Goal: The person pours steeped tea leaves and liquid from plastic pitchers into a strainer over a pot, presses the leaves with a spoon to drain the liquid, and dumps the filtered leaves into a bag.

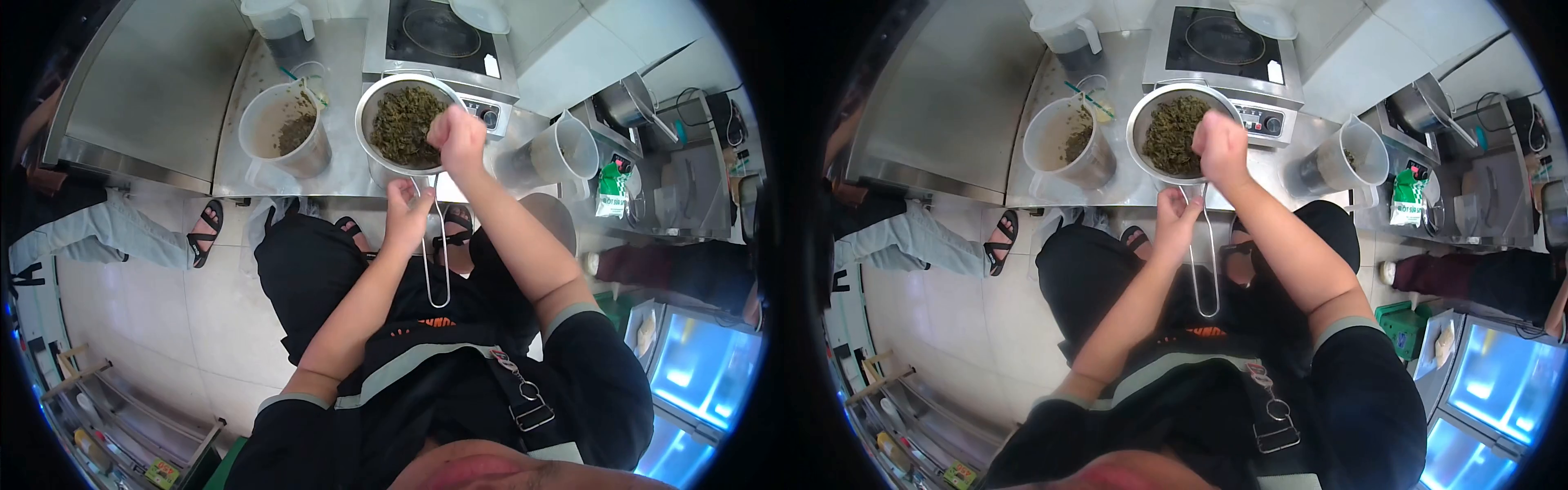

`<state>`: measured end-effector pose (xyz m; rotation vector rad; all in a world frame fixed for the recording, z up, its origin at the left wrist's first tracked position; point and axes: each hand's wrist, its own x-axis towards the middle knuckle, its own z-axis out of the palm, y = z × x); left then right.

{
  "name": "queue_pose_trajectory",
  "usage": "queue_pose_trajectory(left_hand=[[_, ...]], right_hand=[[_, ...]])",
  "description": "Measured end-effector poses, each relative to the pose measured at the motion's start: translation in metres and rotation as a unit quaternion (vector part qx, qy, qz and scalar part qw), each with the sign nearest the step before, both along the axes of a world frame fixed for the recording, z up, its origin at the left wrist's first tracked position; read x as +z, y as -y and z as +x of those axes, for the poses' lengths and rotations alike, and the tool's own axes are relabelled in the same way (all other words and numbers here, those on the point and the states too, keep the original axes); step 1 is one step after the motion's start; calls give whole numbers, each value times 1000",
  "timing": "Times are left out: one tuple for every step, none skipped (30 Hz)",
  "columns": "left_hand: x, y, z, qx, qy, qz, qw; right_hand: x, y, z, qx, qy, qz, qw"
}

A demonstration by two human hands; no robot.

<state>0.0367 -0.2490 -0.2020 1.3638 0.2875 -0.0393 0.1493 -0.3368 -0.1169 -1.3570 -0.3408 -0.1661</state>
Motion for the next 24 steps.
queue_pose_trajectory(left_hand=[[6,1,-5,44,20,87,995],[3,0,-12,45,24,85,995],[-5,0,-20,28,-9,111,993],[3,-1,-25,12,-40,135,990],[12,1,-31,-30,-98,14,995],[41,-1,-38,-73,-157,-107,979],[51,3,-42,-94,-205,-216,950],[67,6,-42,-102,-231,-263,931],[66,4,-41,-147,-231,-287,918],[66,2,-41,-192,-231,-310,902],[66,1,-40,-194,-232,-310,902],[66,1,-40,-184,-230,-304,906],[65,1,-39,-173,-229,-299,910],[65,0,-39,-173,-228,-302,909],[66,-1,-38,-172,-224,-308,909],[66,0,-39,-171,-222,-314,907],[66,2,-40,-171,-228,-318,904],[69,2,-40,-166,-221,-321,906],[70,2,-40,-161,-213,-323,908],[67,3,-40,-164,-216,-322,907],[63,4,-41,-161,-214,-323,908],[61,6,-41,-160,-211,-323,909],[61,7,-43,-166,-211,-322,908],[63,7,-43,-159,-211,-325,908]], right_hand=[[18,-3,10,-4,-71,56,996],[36,-4,17,-9,-143,111,983],[54,-3,21,-11,-139,110,984],[71,1,25,-13,-154,122,980],[82,2,32,-12,-169,132,977],[86,1,41,-10,-170,128,977],[88,0,52,-13,-138,120,983],[88,-1,63,-18,-106,112,988],[78,-5,75,-32,-93,114,989],[66,-7,74,-34,-94,113,989],[55,-7,74,-60,-113,92,987],[48,-8,75,-85,-132,70,985],[46,-5,65,-89,-145,74,983],[43,-4,56,-88,-144,71,983],[39,-3,47,-104,-145,74,981],[33,0,41,-120,-148,78,979],[26,4,38,-114,-143,89,979],[22,2,34,-117,-148,87,978],[19,-3,30,-119,-130,58,983],[17,-6,26,-122,-110,29,986],[2,-1,26,-72,-46,-32,996],[-4,0,27,-76,-44,-30,996],[-8,3,27,-16,-14,-33,999],[-2,3,28,47,19,-38,998]])
